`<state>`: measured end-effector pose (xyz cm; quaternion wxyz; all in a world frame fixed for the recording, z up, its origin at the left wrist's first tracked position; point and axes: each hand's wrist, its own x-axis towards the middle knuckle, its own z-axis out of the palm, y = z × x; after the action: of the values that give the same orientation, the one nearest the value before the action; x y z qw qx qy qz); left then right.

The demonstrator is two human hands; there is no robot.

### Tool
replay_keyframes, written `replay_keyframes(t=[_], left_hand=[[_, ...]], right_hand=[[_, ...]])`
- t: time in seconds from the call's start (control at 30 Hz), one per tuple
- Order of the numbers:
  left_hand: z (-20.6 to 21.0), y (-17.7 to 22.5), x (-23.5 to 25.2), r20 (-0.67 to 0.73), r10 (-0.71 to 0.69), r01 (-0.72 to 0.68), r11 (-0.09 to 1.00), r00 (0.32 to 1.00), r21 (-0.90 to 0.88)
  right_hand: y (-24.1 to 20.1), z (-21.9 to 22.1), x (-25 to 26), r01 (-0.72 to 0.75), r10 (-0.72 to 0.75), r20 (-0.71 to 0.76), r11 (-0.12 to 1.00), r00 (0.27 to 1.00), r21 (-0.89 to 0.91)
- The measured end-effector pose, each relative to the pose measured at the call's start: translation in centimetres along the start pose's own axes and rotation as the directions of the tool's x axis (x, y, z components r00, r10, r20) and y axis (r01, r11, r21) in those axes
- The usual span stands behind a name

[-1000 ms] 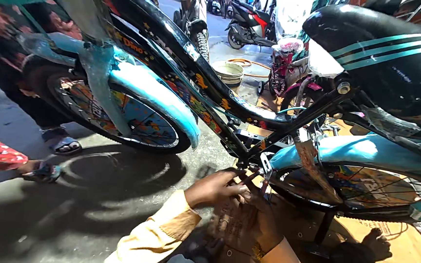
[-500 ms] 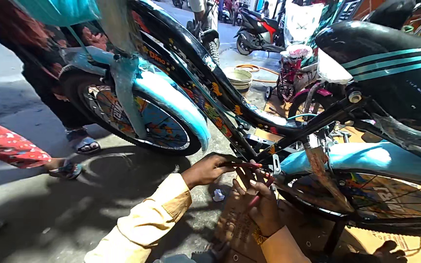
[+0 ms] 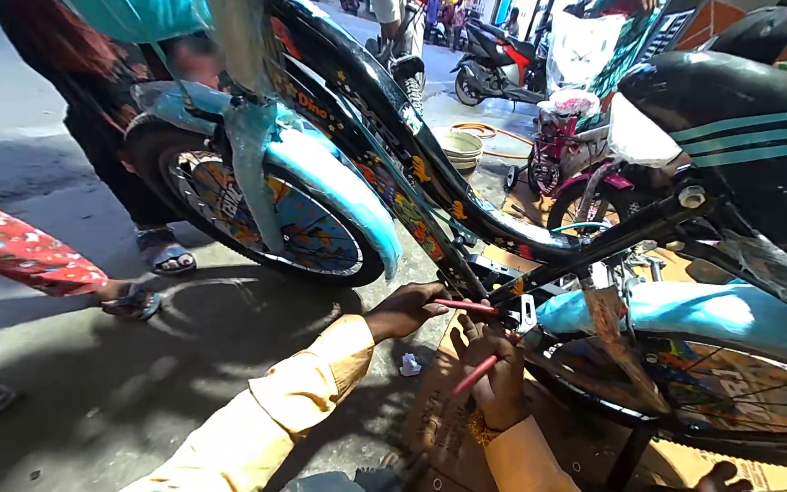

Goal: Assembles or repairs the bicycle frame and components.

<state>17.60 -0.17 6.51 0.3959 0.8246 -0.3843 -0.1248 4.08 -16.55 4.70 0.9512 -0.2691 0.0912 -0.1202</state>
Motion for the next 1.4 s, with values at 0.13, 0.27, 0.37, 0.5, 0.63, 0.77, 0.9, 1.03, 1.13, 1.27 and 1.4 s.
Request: replay_keyframes(t=[0.13, 0.27, 0.37, 0.5, 0.63, 0.77, 0.9, 1.03, 1.13, 1.27, 1.4], left_hand=[[-0.7, 0.3, 0.1, 0.028, -0.028, 0.029, 0.998, 0.999, -0.049], [-1.5, 0.7, 0.3, 0.101, 0.033, -0.030, 0.999, 0.994, -0.026], [-2.5, 1.6, 0.8, 0.142, 0.042, -0.049, 0.998, 0.989, 0.047], [-3.3, 1.6, 2.1, 0.137, 0.113, -0.124, 0.989, 0.984, 0.074], [-3.3, 2.0, 1.5, 0.136, 0.084, -0.100, 0.988, 0.987, 0.118], [-3.2, 2.3, 0.2, 0.113, 0.007, -0.022, 0.991, 0.994, 0.133], [-3.2, 2.3, 0.1, 0.104, -0.014, -0.005, 0.983, 0.994, 0.181], [-2.1, 2.6, -0.6, 0.046, -0.016, 0.007, 0.982, 0.999, 0.189], [-1.9, 2.6, -0.9, 0.043, -0.002, -0.006, 0.980, 0.999, 0.197], [-1.7, 2.9, -1.4, 0.031, -0.005, -0.001, 0.981, 0.999, 0.196], [-1.3, 2.9, -1.7, 0.034, -0.051, 0.044, 0.981, 0.998, 0.191]], right_hand=[[0.3, 0.0, 0.3, -0.009, 0.005, 0.097, 0.999, 0.995, 0.048], [0.0, 0.9, -0.2, -0.039, 0.028, 0.087, 0.990, 0.996, 0.132], [-0.3, 1.2, -0.5, -0.050, 0.038, 0.080, 0.987, 0.996, 0.154], [-0.4, 1.1, -0.3, -0.036, 0.008, 0.166, 0.985, 0.986, 0.167], [0.0, 1.1, 0.5, -0.023, 0.003, 0.126, 0.987, 0.992, 0.156], [1.0, 1.5, 1.2, -0.015, 0.003, 0.071, 0.986, 0.997, 0.165], [1.0, 1.8, 1.2, -0.013, 0.007, 0.045, 0.988, 0.999, 0.154], [1.1, 1.8, 1.0, 0.032, -0.030, -0.019, 0.992, 0.999, 0.123], [1.4, 2.1, 1.0, 0.059, -0.054, -0.043, 0.989, 0.998, 0.132], [1.7, 2.1, 1.1, 0.079, -0.074, -0.045, 0.988, 0.996, 0.135], [2.0, 1.8, 1.1, 0.096, -0.094, -0.026, 0.988, 0.995, 0.119]])
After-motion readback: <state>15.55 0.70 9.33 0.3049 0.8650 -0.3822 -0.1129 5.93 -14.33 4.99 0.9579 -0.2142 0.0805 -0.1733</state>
